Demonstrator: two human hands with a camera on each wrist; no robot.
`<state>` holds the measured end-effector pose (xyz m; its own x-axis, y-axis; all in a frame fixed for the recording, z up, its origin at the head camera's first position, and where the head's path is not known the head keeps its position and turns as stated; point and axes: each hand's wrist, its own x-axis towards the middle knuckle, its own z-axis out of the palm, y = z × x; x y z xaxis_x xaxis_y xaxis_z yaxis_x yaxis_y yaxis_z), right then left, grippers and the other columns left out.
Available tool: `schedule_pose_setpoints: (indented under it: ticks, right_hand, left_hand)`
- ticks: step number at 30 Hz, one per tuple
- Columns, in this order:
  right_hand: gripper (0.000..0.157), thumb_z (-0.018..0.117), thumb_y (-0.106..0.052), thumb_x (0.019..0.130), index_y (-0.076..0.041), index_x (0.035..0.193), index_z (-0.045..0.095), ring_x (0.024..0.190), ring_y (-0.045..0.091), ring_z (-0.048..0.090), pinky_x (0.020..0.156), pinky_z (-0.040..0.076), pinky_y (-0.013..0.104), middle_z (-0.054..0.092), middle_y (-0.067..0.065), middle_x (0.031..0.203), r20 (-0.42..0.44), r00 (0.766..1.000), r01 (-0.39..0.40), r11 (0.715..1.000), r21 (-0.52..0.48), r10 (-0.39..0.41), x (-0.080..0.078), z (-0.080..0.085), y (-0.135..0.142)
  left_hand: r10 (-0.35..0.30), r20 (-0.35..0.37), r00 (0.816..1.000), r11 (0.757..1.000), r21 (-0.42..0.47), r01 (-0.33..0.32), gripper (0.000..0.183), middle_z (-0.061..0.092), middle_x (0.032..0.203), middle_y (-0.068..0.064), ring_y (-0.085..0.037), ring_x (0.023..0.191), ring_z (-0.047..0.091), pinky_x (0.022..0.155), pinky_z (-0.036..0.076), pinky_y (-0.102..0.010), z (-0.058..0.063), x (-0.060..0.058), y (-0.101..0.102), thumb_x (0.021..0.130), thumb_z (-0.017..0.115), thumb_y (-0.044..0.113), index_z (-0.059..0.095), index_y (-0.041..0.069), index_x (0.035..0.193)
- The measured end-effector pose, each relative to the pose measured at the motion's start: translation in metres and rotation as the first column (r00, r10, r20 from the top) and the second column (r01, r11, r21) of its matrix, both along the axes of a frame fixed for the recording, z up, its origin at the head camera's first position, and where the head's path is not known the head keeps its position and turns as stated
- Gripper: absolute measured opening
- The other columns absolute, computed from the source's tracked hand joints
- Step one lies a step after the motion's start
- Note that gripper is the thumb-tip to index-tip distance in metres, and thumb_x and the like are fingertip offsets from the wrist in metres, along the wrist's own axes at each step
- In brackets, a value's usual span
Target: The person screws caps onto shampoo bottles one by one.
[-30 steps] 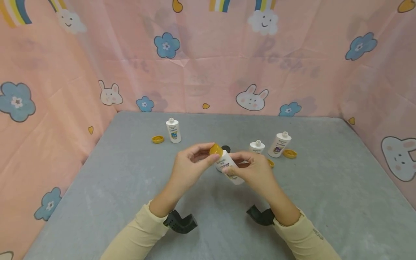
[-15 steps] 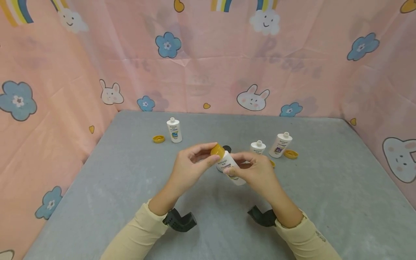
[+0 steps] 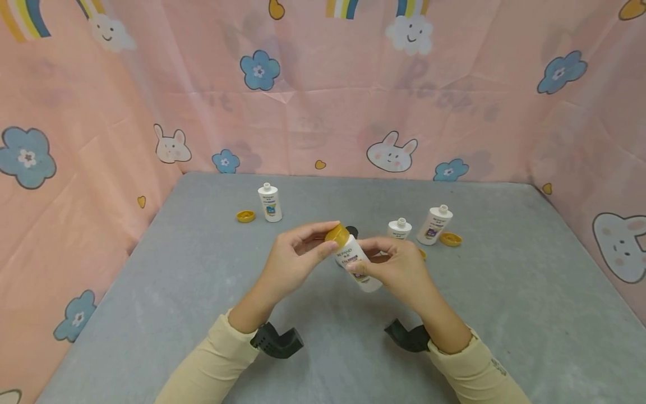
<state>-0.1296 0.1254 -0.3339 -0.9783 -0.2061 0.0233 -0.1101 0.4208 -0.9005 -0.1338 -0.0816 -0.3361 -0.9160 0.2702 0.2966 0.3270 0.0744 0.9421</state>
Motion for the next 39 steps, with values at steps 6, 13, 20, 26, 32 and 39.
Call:
schedule_pose_setpoints:
  ticks: [6,13,20,26,32,39]
  right_hand:
    - [0.033,0.085,-0.022,0.079,-0.007,0.107,0.076,0.089,0.021,0.073,0.073,0.06,0.036,0.075,0.012,0.106,0.018,1.0,-0.009,1.0,0.003,0.009,-0.0019,-0.0011,0.0013]
    - [0.039,0.085,-0.028,0.079,-0.008,0.111,0.075,0.092,0.022,0.074,0.076,0.06,0.036,0.074,0.011,0.11,0.04,0.999,-0.017,1.0,-0.011,0.018,-0.0028,-0.0002,0.0016]
    - [0.037,0.085,-0.028,0.078,-0.01,0.109,0.075,0.091,0.021,0.073,0.073,0.059,0.034,0.075,0.01,0.108,-0.024,1.0,0.019,0.999,0.027,-0.018,-0.0021,-0.0013,-0.002]
    - [0.035,0.085,-0.023,0.078,-0.008,0.108,0.075,0.089,0.022,0.073,0.073,0.06,0.035,0.075,0.01,0.106,-0.063,0.998,0.009,0.999,0.051,-0.006,-0.0034,-0.0041,-0.003]
    - [0.036,0.085,-0.026,0.078,-0.008,0.108,0.076,0.091,0.022,0.073,0.072,0.06,0.035,0.075,0.011,0.107,-0.026,1.0,-0.004,0.999,0.043,0.005,-0.0034,-0.0036,-0.0007]
    - [0.037,0.085,-0.027,0.078,-0.007,0.108,0.076,0.09,0.021,0.073,0.071,0.06,0.033,0.075,0.012,0.107,-0.011,1.0,-0.006,0.999,0.045,0.006,-0.003,-0.0017,0.0002]
  left_hand:
    - [-0.051,-0.017,0.999,0.999,0.006,0.051,0.035,0.065,0.128,-0.022,-0.031,0.115,0.065,0.097,0.055,-0.027,-0.001,-0.0023,-0.0017,0.094,0.066,0.005,0.062,-0.005,0.128]
    - [-0.022,0.114,0.993,0.999,0.036,0.018,0.035,0.066,0.127,-0.015,-0.024,0.111,0.068,0.092,0.057,-0.029,0.0013,-0.0023,-0.0045,0.094,0.068,0.01,0.064,0.003,0.128]
    - [0.046,0.099,0.994,0.999,0.017,-0.047,0.032,0.068,0.122,-0.012,-0.022,0.105,0.069,0.088,0.058,-0.027,-0.0017,-0.0026,-0.0007,0.09,0.073,0.009,0.068,0.004,0.121]
    - [0.063,0.004,0.998,0.998,-0.013,-0.063,0.031,0.069,0.12,-0.015,-0.024,0.107,0.067,0.089,0.058,-0.026,-0.004,-0.0025,-0.0001,0.09,0.072,0.007,0.068,0.0,0.12]
    - [0.06,0.011,0.998,0.997,-0.042,-0.06,0.031,0.069,0.12,-0.015,-0.024,0.106,0.068,0.088,0.058,-0.026,-0.0018,-0.0016,-0.0003,0.09,0.072,0.008,0.069,0.001,0.121]
    - [0.052,0.02,0.998,0.997,-0.063,-0.05,0.031,0.069,0.12,-0.013,-0.024,0.109,0.067,0.091,0.057,-0.025,-0.0007,-0.0017,0.0001,0.091,0.071,0.009,0.069,0.002,0.121]
